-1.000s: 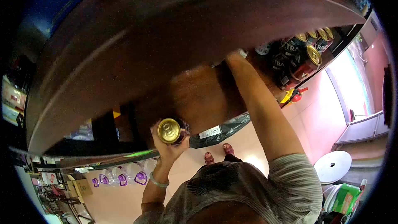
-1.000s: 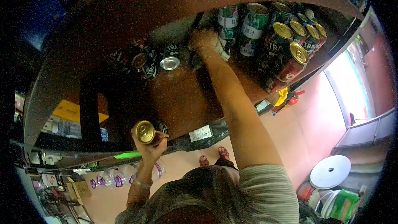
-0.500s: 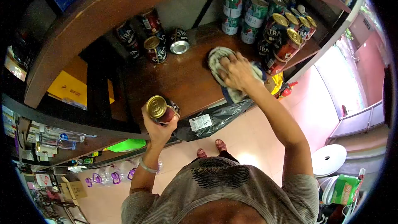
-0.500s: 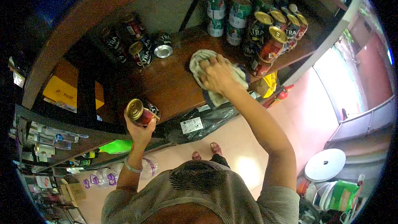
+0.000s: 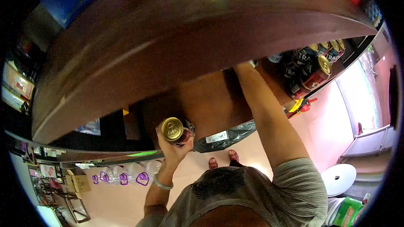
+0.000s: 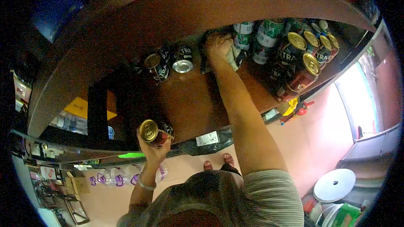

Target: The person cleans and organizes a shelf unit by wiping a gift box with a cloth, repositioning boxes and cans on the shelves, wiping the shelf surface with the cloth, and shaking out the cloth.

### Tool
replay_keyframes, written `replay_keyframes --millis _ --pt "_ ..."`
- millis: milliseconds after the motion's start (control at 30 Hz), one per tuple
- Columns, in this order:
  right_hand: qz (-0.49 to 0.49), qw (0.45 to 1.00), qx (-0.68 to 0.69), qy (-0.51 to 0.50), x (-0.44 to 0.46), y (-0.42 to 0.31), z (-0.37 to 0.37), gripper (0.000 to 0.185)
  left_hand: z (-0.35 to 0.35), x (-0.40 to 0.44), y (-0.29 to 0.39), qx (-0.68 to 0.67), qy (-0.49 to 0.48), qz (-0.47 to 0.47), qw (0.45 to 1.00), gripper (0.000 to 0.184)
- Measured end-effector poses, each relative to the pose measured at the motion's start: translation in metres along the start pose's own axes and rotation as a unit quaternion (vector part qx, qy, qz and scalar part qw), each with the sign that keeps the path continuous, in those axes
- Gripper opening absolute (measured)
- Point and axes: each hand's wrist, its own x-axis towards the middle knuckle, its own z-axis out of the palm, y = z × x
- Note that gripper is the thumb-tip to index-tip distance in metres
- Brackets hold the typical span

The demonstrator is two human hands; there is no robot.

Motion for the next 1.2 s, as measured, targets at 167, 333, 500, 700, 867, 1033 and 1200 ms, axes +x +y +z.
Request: replay_keyframes --millis 167,333,500,700,867,1033,1200 --pt "-0.003 1.000 -0.013 0.024 0.006 0.002 0.010 0.045 0.002 0.003 0.014 -0.019 -0.002 0.001 1.000 0.071" --pt "-0.043 0.999 -0.014 -0.002 0.000 0.016 0.004 0.051 0.002 0.003 0.020 -0.042 -0.007 -0.013 0.999 0.071" --pt "-0.099 0.993 0.018 -0.065 0.011 0.038 -0.005 0.048 -0.003 0.004 0.008 0.038 -0.013 0.065 0.997 0.082" --pt "-0.093 0.987 0.034 -0.130 0.013 0.045 -0.009 0.049 -0.003 -0.001 0.002 -0.046 -0.020 -0.011 0.999 0.072" --pt "-0.086 0.995 -0.013 -0.041 0.008 0.040 -0.007 0.048 -0.003 0.007 0.010 -0.011 -0.014 0.032 0.999 0.070" --pt "0.005 0.993 -0.051 -0.109 -0.005 0.030 -0.003 0.042 -0.003 0.009 0.012 -0.024 -0.015 0.035 0.999 0.069" --pt "0.029 0.980 -0.056 -0.188 0.003 0.022 -0.020 0.035 -0.005 0.007 0.011 -0.057 -0.046 -0.032 0.997 0.072"
